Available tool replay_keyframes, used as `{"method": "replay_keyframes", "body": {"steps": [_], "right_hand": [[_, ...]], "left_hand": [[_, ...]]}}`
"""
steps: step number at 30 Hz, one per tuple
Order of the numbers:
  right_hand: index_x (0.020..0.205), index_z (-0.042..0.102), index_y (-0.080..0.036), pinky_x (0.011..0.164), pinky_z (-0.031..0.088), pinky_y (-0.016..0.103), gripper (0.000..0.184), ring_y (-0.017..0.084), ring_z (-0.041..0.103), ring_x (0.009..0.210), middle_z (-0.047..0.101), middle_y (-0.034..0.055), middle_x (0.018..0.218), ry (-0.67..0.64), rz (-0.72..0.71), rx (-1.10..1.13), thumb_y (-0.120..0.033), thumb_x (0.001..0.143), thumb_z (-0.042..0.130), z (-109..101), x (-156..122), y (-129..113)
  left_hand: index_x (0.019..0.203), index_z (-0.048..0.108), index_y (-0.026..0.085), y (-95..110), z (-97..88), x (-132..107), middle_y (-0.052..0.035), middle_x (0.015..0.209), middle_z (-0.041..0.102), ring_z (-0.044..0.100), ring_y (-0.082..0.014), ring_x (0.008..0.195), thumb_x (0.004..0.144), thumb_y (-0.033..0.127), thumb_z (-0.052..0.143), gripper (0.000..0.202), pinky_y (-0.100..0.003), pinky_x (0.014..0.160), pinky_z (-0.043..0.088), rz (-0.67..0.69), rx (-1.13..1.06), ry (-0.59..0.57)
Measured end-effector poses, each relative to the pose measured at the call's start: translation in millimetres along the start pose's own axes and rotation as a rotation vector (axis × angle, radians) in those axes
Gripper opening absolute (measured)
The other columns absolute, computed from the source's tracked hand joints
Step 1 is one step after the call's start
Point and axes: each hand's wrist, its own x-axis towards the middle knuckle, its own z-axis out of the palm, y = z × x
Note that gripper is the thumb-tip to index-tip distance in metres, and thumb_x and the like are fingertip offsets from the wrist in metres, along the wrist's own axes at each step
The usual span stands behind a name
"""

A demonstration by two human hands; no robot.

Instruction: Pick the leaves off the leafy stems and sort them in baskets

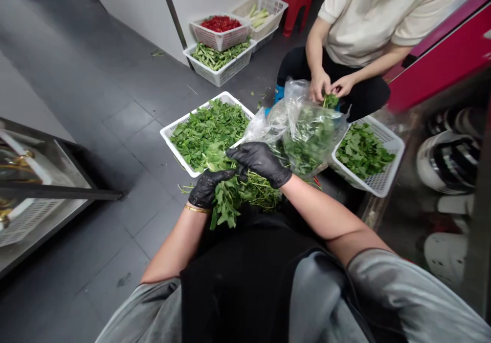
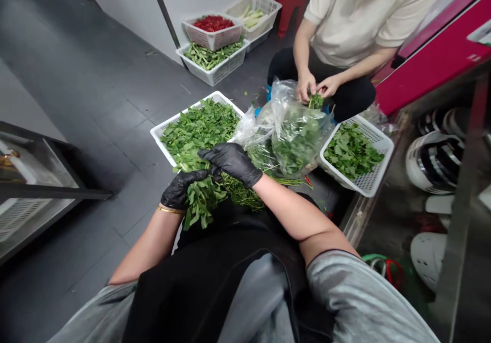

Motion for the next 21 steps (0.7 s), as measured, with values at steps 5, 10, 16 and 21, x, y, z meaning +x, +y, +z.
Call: {"method": "replay_keyframes", "body": {"steps": [5,10,16,21], "right_hand": [[0.075,0.074,-0.016,0.063,0.051,0.027,0.029,0.016,0.066,0.072,0.072,0.0043,0.076,0.231,0.016,0.221,-0.045,0.08,0.074,-12,22,1],[0.073,0.072,-0.017,0.066,0.051,0.026,0.027,0.015,0.065,0.071,0.071,0.0016,0.073,0.207,-0.002,0.215,-0.043,0.078,0.075,11,43,3],[0.083,0.074,-0.015,0.048,0.035,0.023,0.033,0.008,0.052,0.056,0.073,0.0022,0.079,0.031,0.003,0.226,-0.047,0.083,0.07,24,88,-1],[0.084,0.073,-0.015,0.043,0.026,0.023,0.041,0.007,0.042,0.045,0.056,-0.0047,0.052,-0.152,0.249,0.164,-0.056,0.082,0.071,37,97,-2]], "left_hand": [[0.078,0.079,0.014,1,-23.3,1,-0.0107,0.083,0.079,0.076,-0.0362,0.096,0.052,0.022,0.087,0.028,-0.049,0.092,0.061,-0.096,-0.174,0.06],[0.088,0.08,0.017,-2,-34.2,4,-0.0078,0.087,0.079,0.076,-0.0314,0.084,0.057,0.025,0.088,0.033,-0.047,0.085,0.063,-0.018,-0.26,-0.011],[0.071,0.074,0.015,4,-48.3,12,-0.0021,0.063,0.07,0.065,-0.017,0.056,0.053,0.031,0.093,0.031,-0.035,0.065,0.06,0.168,-0.32,0.096],[0.08,0.078,0.021,-11,-81.0,24,-0.0032,0.084,0.078,0.073,-0.0249,0.085,0.052,0.027,0.096,0.034,-0.04,0.09,0.059,0.301,-0.11,0.369]]}}
